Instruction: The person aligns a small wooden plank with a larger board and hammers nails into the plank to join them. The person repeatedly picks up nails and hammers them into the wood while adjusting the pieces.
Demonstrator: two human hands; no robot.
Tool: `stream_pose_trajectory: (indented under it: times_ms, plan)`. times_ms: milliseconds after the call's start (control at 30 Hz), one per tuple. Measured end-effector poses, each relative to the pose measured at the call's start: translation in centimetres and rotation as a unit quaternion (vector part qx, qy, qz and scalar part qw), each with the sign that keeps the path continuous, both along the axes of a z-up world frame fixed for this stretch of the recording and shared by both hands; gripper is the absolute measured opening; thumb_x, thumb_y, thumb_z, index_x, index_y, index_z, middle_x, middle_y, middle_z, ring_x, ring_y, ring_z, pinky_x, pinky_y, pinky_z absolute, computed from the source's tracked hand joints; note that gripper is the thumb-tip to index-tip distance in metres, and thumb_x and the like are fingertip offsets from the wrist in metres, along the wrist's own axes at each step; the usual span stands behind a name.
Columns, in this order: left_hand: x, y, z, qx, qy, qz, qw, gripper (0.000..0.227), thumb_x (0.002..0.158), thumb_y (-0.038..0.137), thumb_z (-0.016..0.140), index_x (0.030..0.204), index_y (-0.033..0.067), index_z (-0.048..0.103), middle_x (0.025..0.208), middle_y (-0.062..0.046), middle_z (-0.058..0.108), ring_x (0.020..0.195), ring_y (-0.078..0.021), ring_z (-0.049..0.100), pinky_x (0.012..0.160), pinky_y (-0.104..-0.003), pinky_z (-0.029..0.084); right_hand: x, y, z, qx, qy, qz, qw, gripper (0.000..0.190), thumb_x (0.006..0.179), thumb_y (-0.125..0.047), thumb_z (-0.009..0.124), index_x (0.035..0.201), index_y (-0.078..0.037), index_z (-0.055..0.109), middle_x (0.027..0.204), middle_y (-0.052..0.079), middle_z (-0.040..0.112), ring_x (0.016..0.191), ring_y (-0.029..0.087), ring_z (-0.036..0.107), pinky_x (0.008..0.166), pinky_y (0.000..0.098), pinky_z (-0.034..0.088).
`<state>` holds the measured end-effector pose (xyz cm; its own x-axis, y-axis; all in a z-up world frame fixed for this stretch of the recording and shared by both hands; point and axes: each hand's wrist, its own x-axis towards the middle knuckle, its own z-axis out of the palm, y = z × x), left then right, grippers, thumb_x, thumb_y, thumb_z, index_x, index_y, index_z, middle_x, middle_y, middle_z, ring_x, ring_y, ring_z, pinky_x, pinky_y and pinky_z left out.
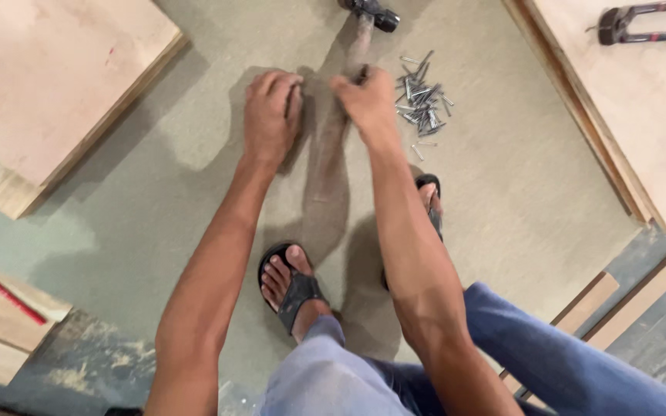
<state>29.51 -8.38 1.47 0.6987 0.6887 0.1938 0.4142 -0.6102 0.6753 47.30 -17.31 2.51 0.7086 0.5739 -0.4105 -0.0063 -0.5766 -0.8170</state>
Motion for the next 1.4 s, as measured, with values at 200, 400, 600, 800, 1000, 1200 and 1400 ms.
stream_pose_trajectory:
  times_ms: [200,400,600,800,1000,1200,1400]
  plan:
    - [8.5,-2.4,-4.0,-0.082,0.028,-0.119,0.989,0.027,0.095,0.016,0.064,0.12,0.0051,0.068,0.126,-0.015,0.063,0.122,-0.0347,0.057,0.1,-0.049,0.049,2.4,-8.0,6.7,0.099,0.25,-0.071,0.96,0.034,0.095,-0.005,0.059,0.128,0.001,0.052,0.09,0.009,0.074,0.054,0.016,0.061,0.048,0.0301,0.052]
    - [8.8,-3.1,-3.7,0.121,0.185,-0.201,0.954,0.03,0.09,0.009,0.062,0.117,0.0001,0.069,0.129,-0.016,0.063,0.127,-0.0333,0.057,0.104,-0.042,0.051,-2.4,-7.8,8.7,0.015,0.018,-0.02,1.0,0.058,0.1,-0.006,0.064,0.151,-0.005,0.036,0.08,0.005,0.063,0.052,0.01,0.056,0.044,0.0264,0.046]
    - [-4.5,1.4,1.3,-0.194,-0.058,0.114,0.973,0.023,0.094,-0.004,0.062,0.114,0.003,0.069,0.109,-0.013,0.069,0.093,-0.0242,0.07,0.081,-0.037,0.058,-6.3,-4.4,4.7,0.079,-0.133,0.099,0.983,0.061,0.094,-0.001,0.07,0.152,-0.003,0.052,0.084,0.01,0.058,0.071,0.012,0.055,0.064,0.0263,0.045]
    - [-11.1,7.9,3.6,-0.072,-0.178,0.138,0.971,0.016,0.106,0.0,0.066,0.12,0.0021,0.07,0.102,-0.006,0.067,0.086,-0.0123,0.065,0.075,-0.028,0.057,-8.3,1.9,-0.1,0.102,-0.11,0.152,0.977,0.044,0.09,-0.004,0.073,0.131,0.006,0.061,0.111,0.016,0.073,0.101,0.02,0.071,0.092,0.0315,0.055]
    - [-10.3,13.9,0.7,-0.043,-0.177,0.16,0.97,0.004,0.106,0.008,0.074,0.106,0.0038,0.075,0.084,-0.003,0.068,0.069,-0.0107,0.059,0.062,-0.028,0.048,-8.3,6.2,-1.8,0.113,-0.07,0.163,0.978,0.042,0.09,-0.005,0.069,0.129,0.009,0.061,0.109,0.015,0.073,0.099,0.02,0.071,0.092,0.0316,0.056]
    - [-10.0,15.5,-2.4,-0.038,-0.212,0.139,0.966,0.012,0.109,0.011,0.072,0.109,0.0003,0.068,0.093,-0.004,0.068,0.085,-0.0128,0.072,0.071,-0.028,0.062,-8.4,7.3,-2.8,0.122,-0.014,0.169,0.978,0.04,0.095,-0.004,0.069,0.131,0.01,0.059,0.101,0.011,0.071,0.086,0.014,0.067,0.078,0.0302,0.056]
    - [-9.8,15.6,-2.0,-0.041,-0.199,0.139,0.969,0.009,0.104,0.011,0.078,0.107,0.0029,0.076,0.096,-0.005,0.077,0.083,-0.0148,0.074,0.073,-0.032,0.062,-8.6,7.3,-1.6,0.125,0.082,0.159,0.976,0.041,0.099,-0.007,0.07,0.134,0.009,0.055,0.095,0.006,0.066,0.071,0.008,0.061,0.06,0.0257,0.053]
